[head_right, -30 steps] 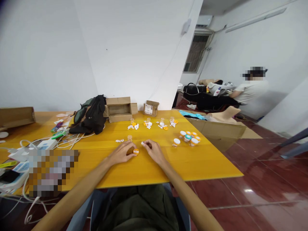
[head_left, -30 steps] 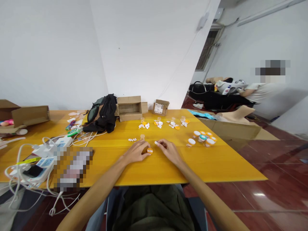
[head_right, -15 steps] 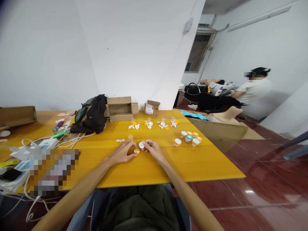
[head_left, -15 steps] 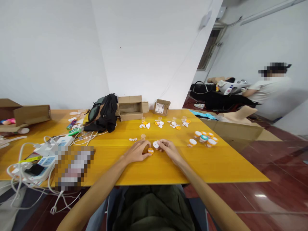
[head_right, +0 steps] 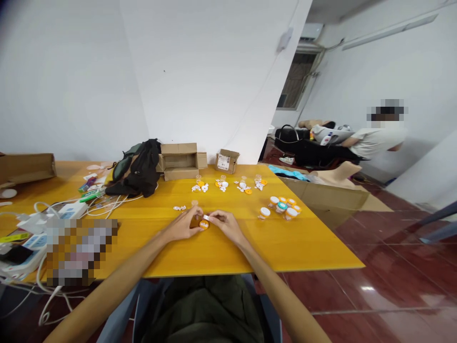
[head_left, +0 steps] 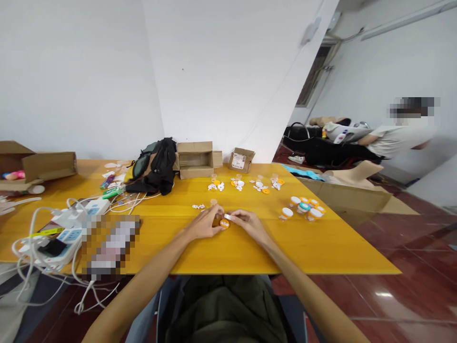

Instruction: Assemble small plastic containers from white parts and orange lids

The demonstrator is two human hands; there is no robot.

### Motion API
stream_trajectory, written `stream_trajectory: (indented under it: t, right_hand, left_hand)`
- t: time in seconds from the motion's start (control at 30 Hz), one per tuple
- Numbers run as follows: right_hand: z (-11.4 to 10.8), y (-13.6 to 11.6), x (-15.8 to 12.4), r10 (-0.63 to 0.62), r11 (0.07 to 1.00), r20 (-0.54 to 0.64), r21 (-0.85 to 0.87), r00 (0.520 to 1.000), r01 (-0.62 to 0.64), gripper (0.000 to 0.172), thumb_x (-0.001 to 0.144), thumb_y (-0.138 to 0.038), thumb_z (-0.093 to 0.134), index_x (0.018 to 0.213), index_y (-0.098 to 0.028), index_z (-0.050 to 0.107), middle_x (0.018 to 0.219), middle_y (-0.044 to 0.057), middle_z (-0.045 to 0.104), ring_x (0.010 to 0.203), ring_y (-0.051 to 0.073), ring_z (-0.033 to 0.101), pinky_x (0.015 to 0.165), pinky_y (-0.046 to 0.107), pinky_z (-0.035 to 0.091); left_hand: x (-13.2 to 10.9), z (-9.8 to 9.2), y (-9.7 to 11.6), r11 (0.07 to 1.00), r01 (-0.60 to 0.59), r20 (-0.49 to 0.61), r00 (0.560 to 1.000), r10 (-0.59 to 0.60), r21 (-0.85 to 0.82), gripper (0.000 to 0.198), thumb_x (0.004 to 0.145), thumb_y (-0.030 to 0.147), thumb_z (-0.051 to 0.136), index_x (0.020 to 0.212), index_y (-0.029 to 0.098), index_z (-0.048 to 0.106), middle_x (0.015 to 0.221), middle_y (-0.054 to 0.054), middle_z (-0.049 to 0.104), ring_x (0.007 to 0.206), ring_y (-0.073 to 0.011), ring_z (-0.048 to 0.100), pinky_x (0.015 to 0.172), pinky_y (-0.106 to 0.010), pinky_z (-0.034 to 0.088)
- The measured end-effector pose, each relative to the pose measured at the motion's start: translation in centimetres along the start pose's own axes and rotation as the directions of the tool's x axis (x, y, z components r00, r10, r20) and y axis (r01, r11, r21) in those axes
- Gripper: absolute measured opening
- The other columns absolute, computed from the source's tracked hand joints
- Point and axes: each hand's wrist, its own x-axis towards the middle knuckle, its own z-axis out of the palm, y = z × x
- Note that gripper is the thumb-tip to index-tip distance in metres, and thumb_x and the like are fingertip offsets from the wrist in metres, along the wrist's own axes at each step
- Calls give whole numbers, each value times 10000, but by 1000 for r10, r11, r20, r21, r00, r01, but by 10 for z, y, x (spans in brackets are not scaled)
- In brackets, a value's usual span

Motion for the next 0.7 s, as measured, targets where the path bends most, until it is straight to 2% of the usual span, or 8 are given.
stream_trajectory:
  t: [0.13, 0.27, 0.47, 0.7]
  right_hand:
    - [3, -2, -2, -35, 999, 7, -5, 999, 35, 383, 723, -617, 703, 764, -236, 724, 936, 52, 761, 920, 248, 693, 869, 387, 537]
    - [6, -2, -5, -127, 992, 20, -25, 992, 127, 328, 771, -571, 692, 788, -249, 750, 989, 63, 761, 952, 247, 700, 889, 396, 540]
    - [8, -6, -10, -265, 941, 69, -202, 962, 273, 226, 878, -434, 632, 828, -260, 768, 1010, 72, 752, 941, 235, 705, 874, 395, 552]
    - [9, -5, -12, -339, 872, 83, -347, 937, 346, 188, 913, -337, 598, 846, -270, 761, 1014, 60, 740, 939, 222, 697, 856, 376, 557]
  left_hand:
    - [0, 1, -2, 1000, 10, 1, 1000, -10, -28, 331, 778, 222, 651, 1055, 241, 470, 1024, -32, 633, 936, -215, 627, 854, -340, 498]
    - [0, 2, -3, 999, 8, 1, 1000, -8, -48, 351, 780, 222, 659, 1074, 240, 468, 1051, -45, 634, 952, -222, 631, 863, -348, 501]
    - [0, 2, -4, 997, -1, -4, 1000, 1, -77, 341, 788, 226, 664, 1071, 240, 474, 1030, -48, 642, 938, -227, 637, 855, -362, 509]
    - [0, 3, -4, 996, -11, -14, 1000, 10, -89, 329, 777, 202, 673, 1043, 234, 481, 1010, -44, 634, 915, -223, 634, 839, -358, 502]
